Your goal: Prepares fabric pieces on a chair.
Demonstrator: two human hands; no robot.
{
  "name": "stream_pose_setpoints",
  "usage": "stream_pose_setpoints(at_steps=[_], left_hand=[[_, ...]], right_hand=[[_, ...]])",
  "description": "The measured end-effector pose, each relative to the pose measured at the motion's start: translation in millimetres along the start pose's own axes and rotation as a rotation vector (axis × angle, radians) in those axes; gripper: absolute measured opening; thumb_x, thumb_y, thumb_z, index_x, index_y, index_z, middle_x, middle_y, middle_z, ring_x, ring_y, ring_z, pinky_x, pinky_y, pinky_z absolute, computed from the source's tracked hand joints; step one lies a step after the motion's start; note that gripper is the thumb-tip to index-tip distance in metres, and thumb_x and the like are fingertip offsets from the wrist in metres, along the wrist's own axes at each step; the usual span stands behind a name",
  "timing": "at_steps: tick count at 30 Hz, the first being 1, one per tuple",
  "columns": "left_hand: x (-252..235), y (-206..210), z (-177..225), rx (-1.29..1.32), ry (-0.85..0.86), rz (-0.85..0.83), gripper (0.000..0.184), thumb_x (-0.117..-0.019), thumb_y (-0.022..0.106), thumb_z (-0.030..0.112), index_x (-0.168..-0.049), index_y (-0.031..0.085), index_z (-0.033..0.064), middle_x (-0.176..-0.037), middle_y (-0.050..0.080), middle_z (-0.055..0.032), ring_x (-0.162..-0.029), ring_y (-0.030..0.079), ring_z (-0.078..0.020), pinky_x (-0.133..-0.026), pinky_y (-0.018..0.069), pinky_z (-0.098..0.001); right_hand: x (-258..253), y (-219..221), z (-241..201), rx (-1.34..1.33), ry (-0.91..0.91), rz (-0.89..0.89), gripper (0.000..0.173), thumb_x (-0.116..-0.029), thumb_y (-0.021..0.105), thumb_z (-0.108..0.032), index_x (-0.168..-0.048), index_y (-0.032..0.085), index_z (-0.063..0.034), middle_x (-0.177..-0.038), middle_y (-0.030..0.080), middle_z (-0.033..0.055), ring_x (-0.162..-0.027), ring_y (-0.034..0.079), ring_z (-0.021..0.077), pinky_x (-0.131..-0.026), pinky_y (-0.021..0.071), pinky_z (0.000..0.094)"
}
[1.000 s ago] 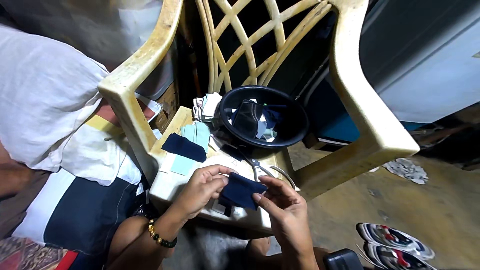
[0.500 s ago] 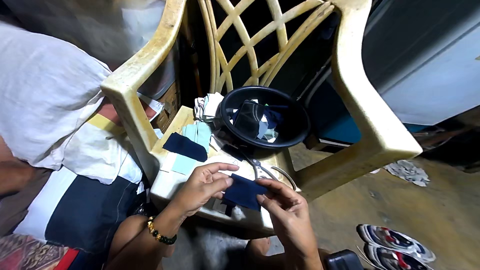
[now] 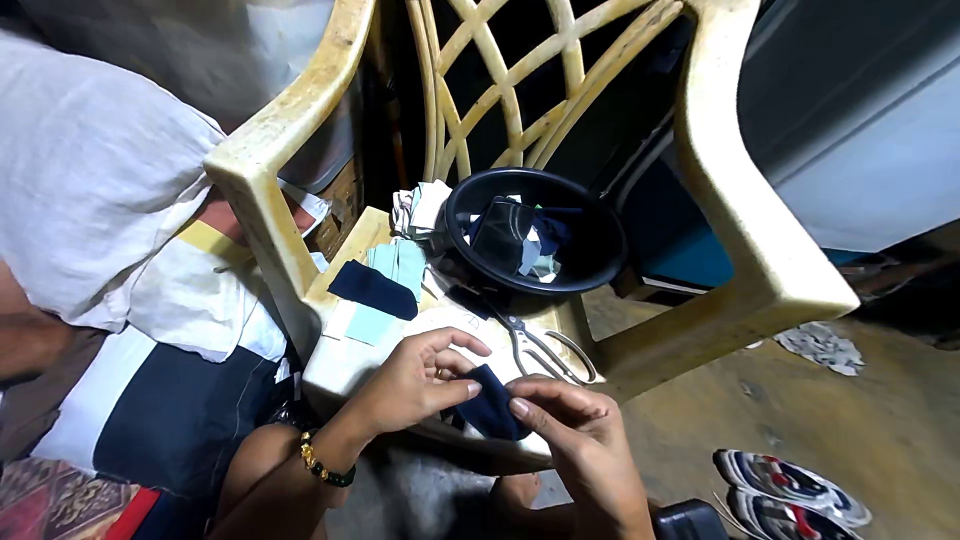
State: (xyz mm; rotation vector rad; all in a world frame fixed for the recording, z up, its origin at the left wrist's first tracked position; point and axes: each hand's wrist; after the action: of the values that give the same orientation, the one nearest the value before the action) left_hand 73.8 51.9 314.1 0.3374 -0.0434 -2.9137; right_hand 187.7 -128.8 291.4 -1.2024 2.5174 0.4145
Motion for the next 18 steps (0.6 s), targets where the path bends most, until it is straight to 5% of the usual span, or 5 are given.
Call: stream_pose_setpoints(at_steps=[4,9,14,18], left_hand=[[0.0,1.9,0.1,0.017,0.01,0.049,0.021,-0.0906,0.069,0.002,-0.109,0.06,0.0046,-0.091,0.073,0.0079,-0.08,0.069,0.0012,-0.074,0.0576,-0.0179],[1.3,3.6,0.1,-0.013,-0.024,0.059,0.021,-0.0828,0.076,-0.005,-0.098,0.065,0.0028,-0.088,0.071,0.005,-0.08,0.069,-0.0004,-0.074,0.0584,-0.018],[0.1,2.6,-5.6,0.047,0.12,0.029,0.008,-0.0924,0.066,-0.004,-0.095,0.07,0.0024,-0.087,0.073,0.0073,-0.081,0.068,0.0013,-0.078,0.0578,-0.0182],[-1.6,-0.6,-1.0,0.139,-0.111,0.01,0.024,-0.1069,0.044,0.015,-0.104,0.065,0.0037,-0.106,0.072,-0.002,-0.096,0.072,-0.0119,-0.084,0.0618,-0.0311]], right_hand=[[0.2,0.2,0.1,0.015,-0.028,0.044,0.012,-0.0846,0.076,-0.004,-0.093,0.081,-0.0111,-0.097,0.077,-0.0019,-0.087,0.072,0.0036,-0.078,0.0604,0.0194],[1.4,5.0,0.5,0.165,-0.128,0.038,0.012,-0.0852,0.073,-0.002,-0.094,0.078,-0.0079,-0.097,0.075,-0.0026,-0.089,0.07,0.0036,-0.08,0.0599,0.0191],[3.6,8.0,-1.4,0.449,-0.203,-0.006,0.012,-0.0884,0.067,-0.004,-0.096,0.075,0.0,-0.095,0.07,0.0015,-0.087,0.065,-0.0023,-0.081,0.0556,0.0127],[4.0,7.7,-9.9,0.628,-0.395,0.009,0.009,-0.0955,0.064,-0.015,-0.096,0.073,-0.0145,-0.095,0.059,0.0,-0.099,0.055,0.0026,-0.091,0.0433,0.0145]])
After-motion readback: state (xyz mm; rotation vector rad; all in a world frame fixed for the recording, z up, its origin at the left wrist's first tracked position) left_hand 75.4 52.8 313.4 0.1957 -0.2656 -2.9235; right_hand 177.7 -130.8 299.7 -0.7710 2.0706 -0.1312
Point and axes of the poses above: each hand's wrist, its own x-axis away from the middle knuckle, its own y-axis out of the palm, z = x × y
